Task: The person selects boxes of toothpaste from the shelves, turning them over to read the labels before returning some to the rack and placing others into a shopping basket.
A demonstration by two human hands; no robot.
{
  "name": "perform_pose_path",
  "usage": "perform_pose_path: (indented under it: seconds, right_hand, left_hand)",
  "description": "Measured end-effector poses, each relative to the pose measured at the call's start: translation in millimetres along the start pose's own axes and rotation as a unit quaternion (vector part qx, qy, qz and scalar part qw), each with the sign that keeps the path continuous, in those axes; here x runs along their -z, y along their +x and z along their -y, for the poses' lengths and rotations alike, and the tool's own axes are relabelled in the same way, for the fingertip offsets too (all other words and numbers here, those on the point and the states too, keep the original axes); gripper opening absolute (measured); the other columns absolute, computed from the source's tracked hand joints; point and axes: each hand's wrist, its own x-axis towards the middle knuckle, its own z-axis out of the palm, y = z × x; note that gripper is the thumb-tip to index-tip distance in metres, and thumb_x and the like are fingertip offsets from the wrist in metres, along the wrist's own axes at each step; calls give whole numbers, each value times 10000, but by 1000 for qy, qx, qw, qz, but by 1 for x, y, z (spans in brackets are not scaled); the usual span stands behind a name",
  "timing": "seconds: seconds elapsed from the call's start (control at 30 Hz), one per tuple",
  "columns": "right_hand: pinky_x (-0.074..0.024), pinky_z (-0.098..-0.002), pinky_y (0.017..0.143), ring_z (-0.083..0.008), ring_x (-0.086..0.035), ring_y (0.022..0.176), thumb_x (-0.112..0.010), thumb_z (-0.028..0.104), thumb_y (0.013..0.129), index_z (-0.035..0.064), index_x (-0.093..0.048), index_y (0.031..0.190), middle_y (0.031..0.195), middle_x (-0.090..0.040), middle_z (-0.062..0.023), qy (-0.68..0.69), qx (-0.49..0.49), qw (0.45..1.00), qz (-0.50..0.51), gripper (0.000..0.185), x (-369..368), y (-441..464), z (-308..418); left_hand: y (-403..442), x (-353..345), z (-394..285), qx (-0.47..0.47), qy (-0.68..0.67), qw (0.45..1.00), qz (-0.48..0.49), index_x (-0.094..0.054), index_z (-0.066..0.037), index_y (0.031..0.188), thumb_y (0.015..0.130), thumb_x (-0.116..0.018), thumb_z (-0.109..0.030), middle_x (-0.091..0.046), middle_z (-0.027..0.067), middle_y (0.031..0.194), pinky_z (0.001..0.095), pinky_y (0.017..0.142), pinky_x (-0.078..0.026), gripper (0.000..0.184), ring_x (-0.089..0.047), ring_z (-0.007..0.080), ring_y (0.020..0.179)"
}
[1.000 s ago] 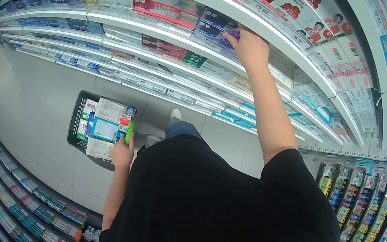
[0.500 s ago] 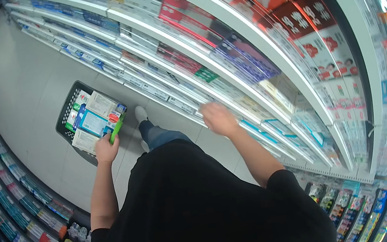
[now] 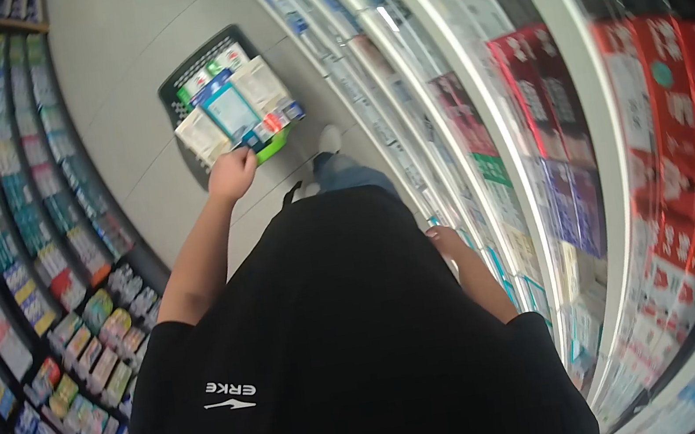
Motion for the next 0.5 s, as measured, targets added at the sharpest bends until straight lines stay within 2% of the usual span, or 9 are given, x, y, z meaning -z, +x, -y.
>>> perform_pose_path:
  seconds: [0.1,0.2,0.3,0.4,0.5]
  right_hand:
    - [-533,-403,867,-301,-709,1015,-641,262,939,83,-705,1138,1047,-732,-185,-39,89,994,-55,275,36,5,47]
    - [-524,-400,858,-306,-705,976,-617,282,949,66,-693,1147,1014,-724,-196,16,97,994,-57,303,45,38,48]
    - [-512,-403,843,-316,-697,937,-620,291,936,44,-682,1153,978,-715,-199,5,37,999,-4,335,44,85,39]
    - [-504,-407,830,-325,-690,918,-616,291,928,30,-678,1149,977,-713,-196,-30,55,998,4,347,59,102,57]
    - [-502,-407,847,-329,-688,946,-619,311,927,19,-675,1148,991,-709,-207,14,35,999,27,370,77,99,87]
  left_hand:
    - [14,10,1,14,22,1000,1,-718,-54,802,905,-533,-341,-696,221,804,525,736,-544,357,-678,418,770]
    - [25,18,4,37,43,998,-6,-719,-61,804,900,-528,-333,-700,208,793,511,735,-554,346,-681,410,765]
    - [35,23,7,36,63,997,-11,-711,-69,789,894,-531,-326,-699,193,766,506,713,-559,331,-685,398,746]
    - [44,26,13,15,108,992,-55,-695,-76,761,885,-534,-319,-693,185,737,502,665,-560,318,-686,383,695]
    - [46,26,13,32,148,984,-94,-688,-83,736,874,-544,-323,-688,175,703,487,619,-558,313,-683,365,643]
